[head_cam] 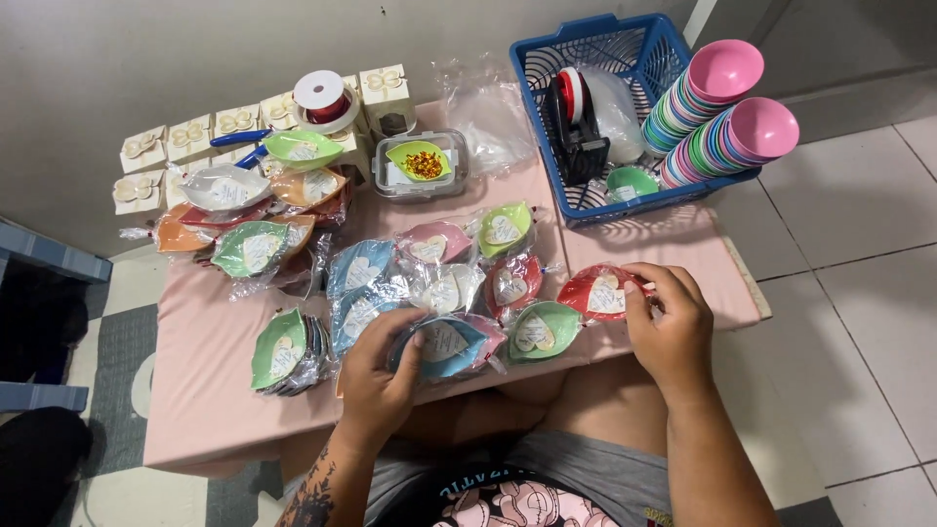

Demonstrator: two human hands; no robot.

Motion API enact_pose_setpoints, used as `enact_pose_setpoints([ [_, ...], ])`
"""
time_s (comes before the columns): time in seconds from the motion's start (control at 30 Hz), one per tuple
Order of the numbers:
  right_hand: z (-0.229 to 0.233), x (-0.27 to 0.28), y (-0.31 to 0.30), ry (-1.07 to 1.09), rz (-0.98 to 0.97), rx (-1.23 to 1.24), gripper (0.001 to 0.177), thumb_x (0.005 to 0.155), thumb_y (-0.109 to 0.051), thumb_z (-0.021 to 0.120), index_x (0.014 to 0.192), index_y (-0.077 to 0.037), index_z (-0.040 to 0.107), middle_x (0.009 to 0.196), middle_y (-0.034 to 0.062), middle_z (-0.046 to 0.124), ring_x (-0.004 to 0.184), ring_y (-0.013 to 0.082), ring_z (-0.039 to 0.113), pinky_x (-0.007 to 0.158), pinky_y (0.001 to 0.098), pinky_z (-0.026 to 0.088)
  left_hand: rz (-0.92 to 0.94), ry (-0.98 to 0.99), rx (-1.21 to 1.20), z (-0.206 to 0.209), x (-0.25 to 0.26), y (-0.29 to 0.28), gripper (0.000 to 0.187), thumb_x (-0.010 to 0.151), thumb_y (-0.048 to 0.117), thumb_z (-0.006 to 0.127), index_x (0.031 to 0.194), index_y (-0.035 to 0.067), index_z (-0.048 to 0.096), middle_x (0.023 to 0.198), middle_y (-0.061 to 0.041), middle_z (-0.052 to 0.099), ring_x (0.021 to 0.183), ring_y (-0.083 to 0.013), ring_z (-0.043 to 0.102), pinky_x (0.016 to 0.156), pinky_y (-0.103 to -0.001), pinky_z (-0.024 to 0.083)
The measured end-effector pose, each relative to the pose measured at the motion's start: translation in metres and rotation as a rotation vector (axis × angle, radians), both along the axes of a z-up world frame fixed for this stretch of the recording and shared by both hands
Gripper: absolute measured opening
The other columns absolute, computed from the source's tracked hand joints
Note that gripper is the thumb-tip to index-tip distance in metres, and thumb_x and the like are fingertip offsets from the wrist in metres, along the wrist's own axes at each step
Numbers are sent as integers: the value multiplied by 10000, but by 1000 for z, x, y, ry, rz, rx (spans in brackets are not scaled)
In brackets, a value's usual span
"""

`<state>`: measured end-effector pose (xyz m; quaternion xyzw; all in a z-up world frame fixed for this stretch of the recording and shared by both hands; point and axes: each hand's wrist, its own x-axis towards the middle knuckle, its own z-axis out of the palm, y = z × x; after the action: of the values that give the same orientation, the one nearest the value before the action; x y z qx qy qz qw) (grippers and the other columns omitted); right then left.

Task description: Packing small leaf-shaped decorative bowls into individual plastic bags for retail or shipping.

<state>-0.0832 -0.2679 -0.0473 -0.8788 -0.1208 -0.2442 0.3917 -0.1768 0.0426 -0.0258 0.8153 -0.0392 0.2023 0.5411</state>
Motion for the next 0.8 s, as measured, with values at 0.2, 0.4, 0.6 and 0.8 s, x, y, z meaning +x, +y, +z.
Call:
enact_pose_setpoints([
  [0.2,14,-6,11,-60,38,-27,239,886,91,704,1115,30,732,1067,139,696,849,260,656,760,349,543,-11,-16,95,6,-1,0,271,924,44,675,1193,37,712,1127,-99,770,920,-205,750,833,-295,607],
  [0.4,5,-9,26,111,112,-15,251,855,41,705,1071,-58,785,987,48,711,724,177,623,673,284,513,-28,37,-54,0,0,5,254,962,79,657,1206,21,702,1168,-109,762,990,-207,746,893,-296,594],
  [0.6,-15,-7,38,173,200,-19,189,858,-39,735,1031,-78,801,977,30,740,766,171,682,706,285,552,-31,57,-89,-1,0,9,255,971,110,661,1209,30,706,1165,-103,771,971,-197,747,862,-288,591],
  [0.8,-38,0,46,208,304,-12,177,916,-20,668,1068,-37,759,1053,60,708,892,201,699,813,305,567,-27,37,-49,-4,-1,11,256,961,114,669,1200,34,708,1164,-106,770,989,-210,746,887,-303,589],
])
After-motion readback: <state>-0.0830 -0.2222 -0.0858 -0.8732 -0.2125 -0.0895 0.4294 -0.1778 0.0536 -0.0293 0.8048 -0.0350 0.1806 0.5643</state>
